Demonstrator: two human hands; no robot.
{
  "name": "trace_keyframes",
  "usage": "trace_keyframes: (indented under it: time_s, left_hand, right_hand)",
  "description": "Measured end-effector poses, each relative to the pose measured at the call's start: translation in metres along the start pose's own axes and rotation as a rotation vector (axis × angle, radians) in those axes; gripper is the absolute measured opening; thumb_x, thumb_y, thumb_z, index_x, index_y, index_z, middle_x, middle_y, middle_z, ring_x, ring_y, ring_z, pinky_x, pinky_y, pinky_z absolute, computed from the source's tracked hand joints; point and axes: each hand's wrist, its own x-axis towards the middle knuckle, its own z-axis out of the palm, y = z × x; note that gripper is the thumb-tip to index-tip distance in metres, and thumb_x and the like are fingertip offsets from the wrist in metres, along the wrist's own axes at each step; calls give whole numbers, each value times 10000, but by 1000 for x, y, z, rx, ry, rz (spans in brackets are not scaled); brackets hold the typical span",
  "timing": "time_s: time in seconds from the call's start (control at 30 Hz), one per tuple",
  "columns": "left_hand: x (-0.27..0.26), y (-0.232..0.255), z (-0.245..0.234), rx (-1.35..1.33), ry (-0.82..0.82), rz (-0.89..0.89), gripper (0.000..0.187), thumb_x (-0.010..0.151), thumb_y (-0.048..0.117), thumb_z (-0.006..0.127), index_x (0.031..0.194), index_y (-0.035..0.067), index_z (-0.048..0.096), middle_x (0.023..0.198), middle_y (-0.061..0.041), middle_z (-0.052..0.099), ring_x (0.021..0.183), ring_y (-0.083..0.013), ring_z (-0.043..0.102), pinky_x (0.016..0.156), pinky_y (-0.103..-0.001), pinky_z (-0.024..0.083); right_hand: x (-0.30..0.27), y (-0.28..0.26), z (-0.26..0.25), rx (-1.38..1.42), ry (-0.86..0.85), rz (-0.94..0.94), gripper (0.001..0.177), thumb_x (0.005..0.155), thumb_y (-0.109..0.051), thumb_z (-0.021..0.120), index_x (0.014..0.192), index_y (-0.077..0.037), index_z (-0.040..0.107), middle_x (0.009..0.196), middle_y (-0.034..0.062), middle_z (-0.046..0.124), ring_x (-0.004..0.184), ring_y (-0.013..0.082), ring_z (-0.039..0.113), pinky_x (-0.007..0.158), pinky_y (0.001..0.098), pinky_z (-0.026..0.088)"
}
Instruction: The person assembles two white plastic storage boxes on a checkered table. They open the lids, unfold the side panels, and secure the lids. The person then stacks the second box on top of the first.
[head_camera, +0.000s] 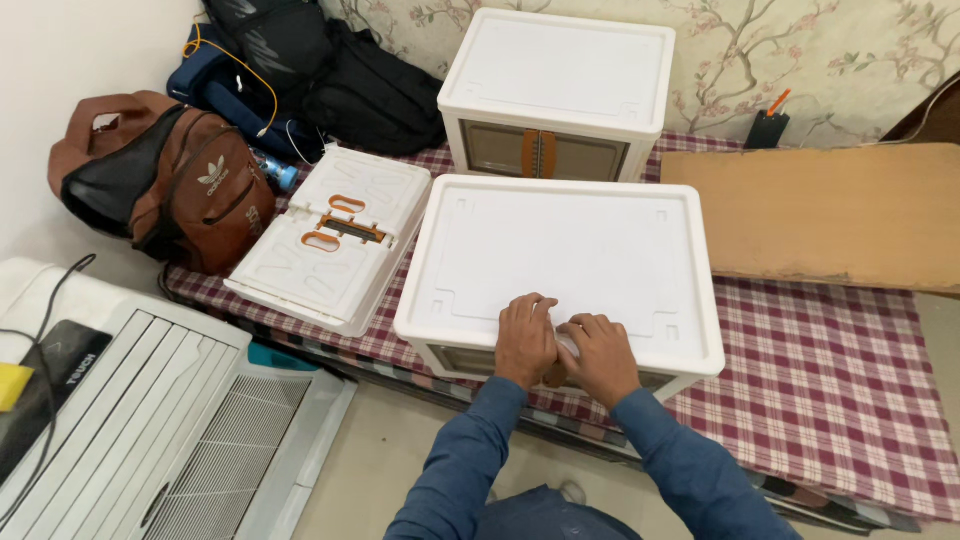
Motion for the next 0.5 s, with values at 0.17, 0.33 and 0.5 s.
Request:
trace_keyframes:
  time_s: [0.17, 0.33, 0.5]
  left_hand:
    - [-33, -16, -35, -20, -91, 150, 313, 943, 152, 661, 1239, 54, 628, 1165, -119, 583, 1153, -302, 541, 1033, -480, 418]
    - [-42, -28, -50, 108, -134, 251, 598, 708, 102, 736, 1287, 30, 605, 1171, -144, 553, 1148, -321, 498, 1038, -494, 391]
    - [-35, -46, -33, 232, -173, 179, 493, 747, 43, 739, 1220, 119, 624, 1161, -65, 562, 1152, -264, 517, 1000, -445, 386]
  right_hand:
    - [-13, -15, -2, -151, -20, -122, 552, 697, -241, 782, 1221, -123, 653, 1184, 68, 626, 1086, 263, 571, 900, 447, 424]
    - [-15, -26, 8, -214, 56, -57, 507, 725, -182, 791, 1206, -123, 642, 1166, 53, 626, 1103, 250, 570, 927, 443, 414]
    - [-13, -19, 15, -216, -4, -8, 441, 750, -188, 799, 1153, -122, 631, 1089, 49, 612, 1071, 241, 559, 914, 424, 407]
